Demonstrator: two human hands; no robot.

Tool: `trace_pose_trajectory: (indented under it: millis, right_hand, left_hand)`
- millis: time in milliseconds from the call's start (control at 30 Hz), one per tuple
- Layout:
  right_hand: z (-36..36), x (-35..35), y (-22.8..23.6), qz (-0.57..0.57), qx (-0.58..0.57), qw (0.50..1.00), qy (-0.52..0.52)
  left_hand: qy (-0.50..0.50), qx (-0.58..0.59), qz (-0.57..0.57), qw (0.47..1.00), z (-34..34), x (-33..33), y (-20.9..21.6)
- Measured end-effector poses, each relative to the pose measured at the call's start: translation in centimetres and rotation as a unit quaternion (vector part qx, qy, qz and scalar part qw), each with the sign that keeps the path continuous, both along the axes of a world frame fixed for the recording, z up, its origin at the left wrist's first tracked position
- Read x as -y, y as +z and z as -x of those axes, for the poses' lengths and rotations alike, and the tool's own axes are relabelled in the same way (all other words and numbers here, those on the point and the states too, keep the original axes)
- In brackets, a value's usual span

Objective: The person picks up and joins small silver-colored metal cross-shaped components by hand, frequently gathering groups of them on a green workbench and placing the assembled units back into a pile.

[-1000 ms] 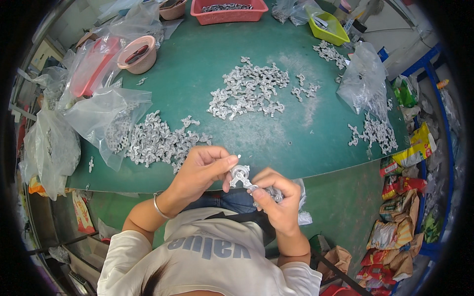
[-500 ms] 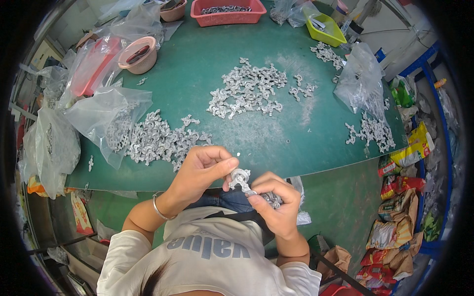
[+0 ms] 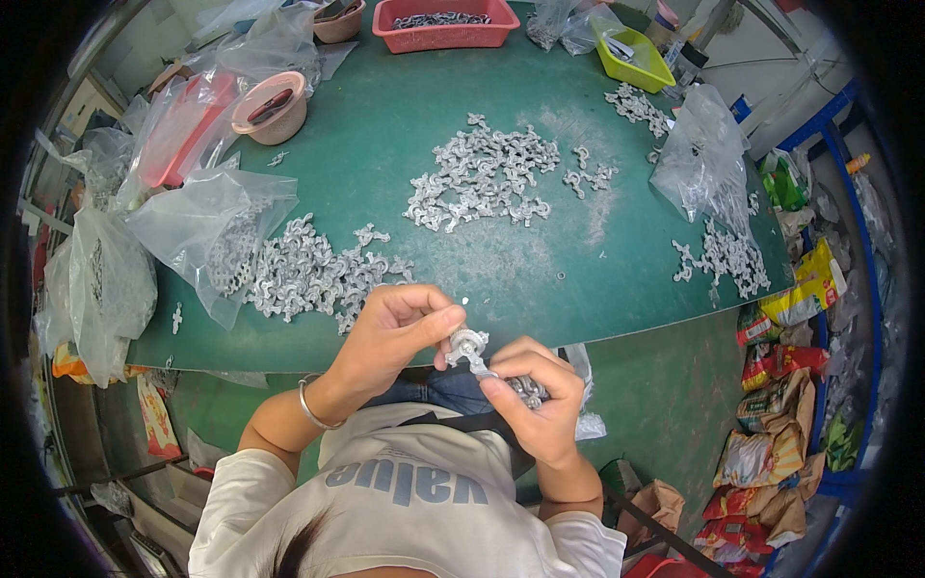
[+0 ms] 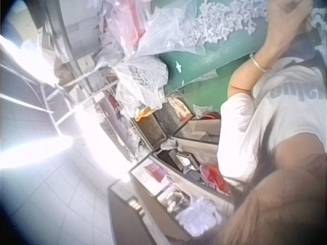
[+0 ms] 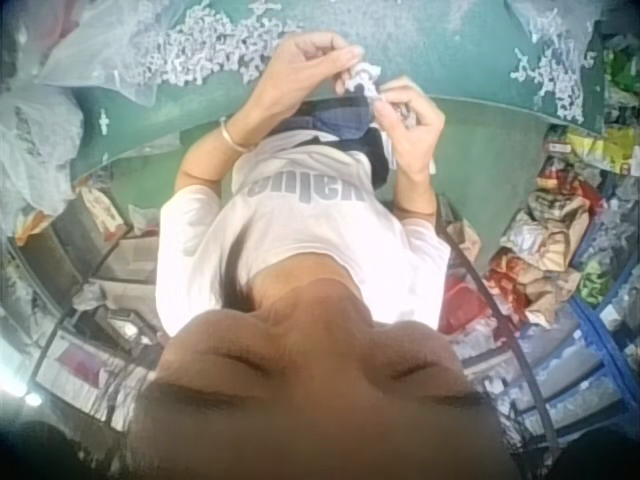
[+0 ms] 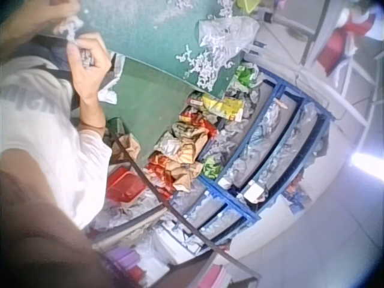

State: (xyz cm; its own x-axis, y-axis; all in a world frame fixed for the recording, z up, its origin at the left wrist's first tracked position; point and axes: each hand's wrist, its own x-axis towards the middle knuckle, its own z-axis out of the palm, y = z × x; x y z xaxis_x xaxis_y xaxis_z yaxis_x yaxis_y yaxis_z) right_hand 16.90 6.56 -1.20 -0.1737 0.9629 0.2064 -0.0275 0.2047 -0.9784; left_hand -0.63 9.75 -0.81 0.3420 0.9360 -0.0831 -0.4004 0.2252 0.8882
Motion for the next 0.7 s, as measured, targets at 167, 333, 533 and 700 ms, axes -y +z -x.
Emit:
trace_pose_trajectory:
  millis: [167, 333, 533, 700]
  right_hand:
    - [-0.03, -0.02, -0.12, -0.002, 0.003, 1.000, 0.001]
    - [0.03, -0.14, -0.13, -0.004, 0.004, 1.000, 0.001]
    - [0.05, -0.23, -0.18, -0.006, -0.001, 1.000, 0.000]
    - [0.02, -0.36, -0.29, -0.022, 0.009, 1.000, -0.002]
  left_hand:
    - [0.000, 0.006, 0.000, 1.000, -0.11, -0.05, -0.07]
    - [-0.005, 0.015, 0.008, 1.000, -0.15, -0.12, -0.20]
    - [-0.009, 0.019, 0.023, 1.000, -0.20, -0.23, -0.26]
    - [-0.011, 0.024, 0.026, 0.999, -0.30, -0.38, -0.54]
